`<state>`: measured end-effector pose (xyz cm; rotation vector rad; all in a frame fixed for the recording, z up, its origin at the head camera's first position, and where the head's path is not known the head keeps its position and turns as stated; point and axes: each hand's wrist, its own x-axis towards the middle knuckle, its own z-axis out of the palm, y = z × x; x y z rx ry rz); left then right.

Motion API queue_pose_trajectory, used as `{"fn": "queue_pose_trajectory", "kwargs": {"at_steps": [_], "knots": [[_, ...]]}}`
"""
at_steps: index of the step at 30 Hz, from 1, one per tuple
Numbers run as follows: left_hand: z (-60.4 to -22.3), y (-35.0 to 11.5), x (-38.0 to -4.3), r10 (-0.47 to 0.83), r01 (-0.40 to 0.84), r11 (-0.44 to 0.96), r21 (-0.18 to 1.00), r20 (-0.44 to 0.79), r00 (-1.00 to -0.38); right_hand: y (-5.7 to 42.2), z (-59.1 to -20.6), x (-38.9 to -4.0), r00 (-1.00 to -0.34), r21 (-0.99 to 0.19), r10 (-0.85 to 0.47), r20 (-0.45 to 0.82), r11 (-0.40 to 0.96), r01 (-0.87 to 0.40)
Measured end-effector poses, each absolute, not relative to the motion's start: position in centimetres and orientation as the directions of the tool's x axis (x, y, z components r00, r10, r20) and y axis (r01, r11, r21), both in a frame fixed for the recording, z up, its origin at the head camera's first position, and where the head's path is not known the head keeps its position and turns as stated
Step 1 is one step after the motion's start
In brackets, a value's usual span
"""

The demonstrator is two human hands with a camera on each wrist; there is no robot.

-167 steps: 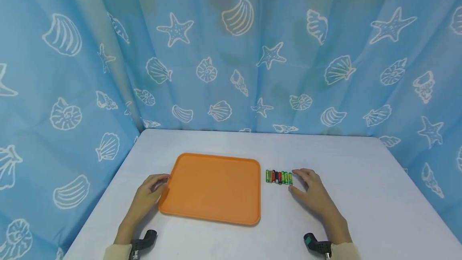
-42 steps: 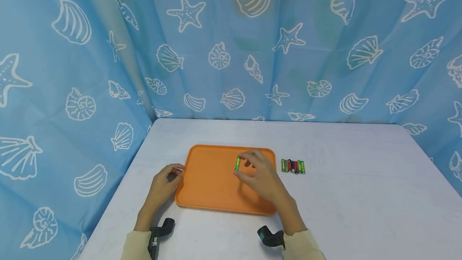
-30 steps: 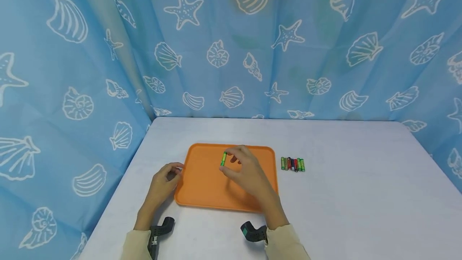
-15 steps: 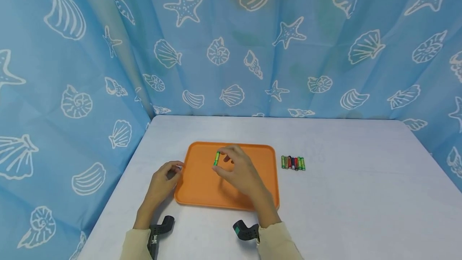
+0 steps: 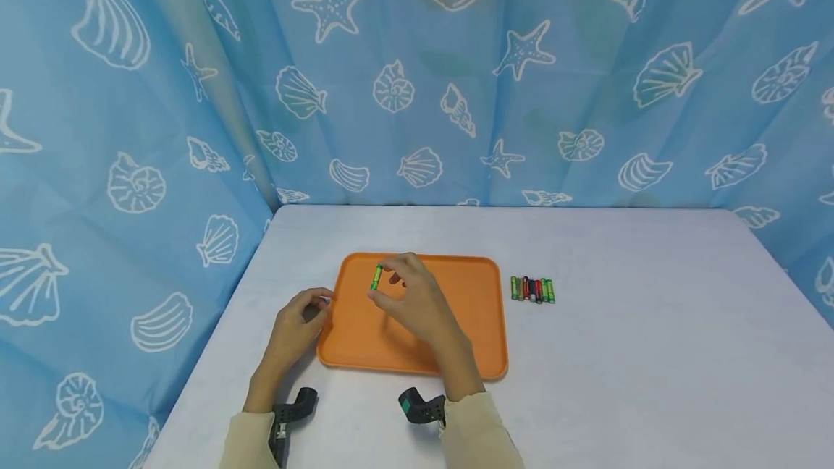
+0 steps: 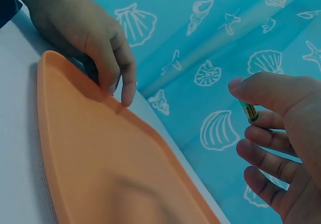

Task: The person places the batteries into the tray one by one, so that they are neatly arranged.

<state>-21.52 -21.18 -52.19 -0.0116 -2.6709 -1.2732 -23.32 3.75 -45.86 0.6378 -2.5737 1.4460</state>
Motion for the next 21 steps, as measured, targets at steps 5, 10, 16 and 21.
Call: {"fn": "queue_pose_trajectory", "kwargs": {"at_steps": [5,10,16,21], "knots": [[-52.3,-21.4,-21.2,-0.061,0.103,0.638,0.763,0.183,-0.981,2.7,-46.7,-23.8,-0.908,-0.806,-0.272,0.319,0.426,-0.411],[-53.0,-21.6,-20.5,-0.046,0.101,0.645,0.758,0.171,-0.984,1.7,-48.3,-23.7,-0.925,-0.822,-0.282,0.254,0.442,-0.36],[-52.6,-21.4,-21.1,-0.047,0.133,0.64,0.757,0.211,-0.976,0.8,-48.8,-24.4,-0.919,-0.793,-0.302,0.254,0.479,-0.376],[-52.1,-21.3,-21.5,-0.055,0.127,0.625,0.77,0.206,-0.977,-0.2,-49.7,-25.3,-0.916,-0.748,-0.318,0.245,0.54,-0.387]]}}
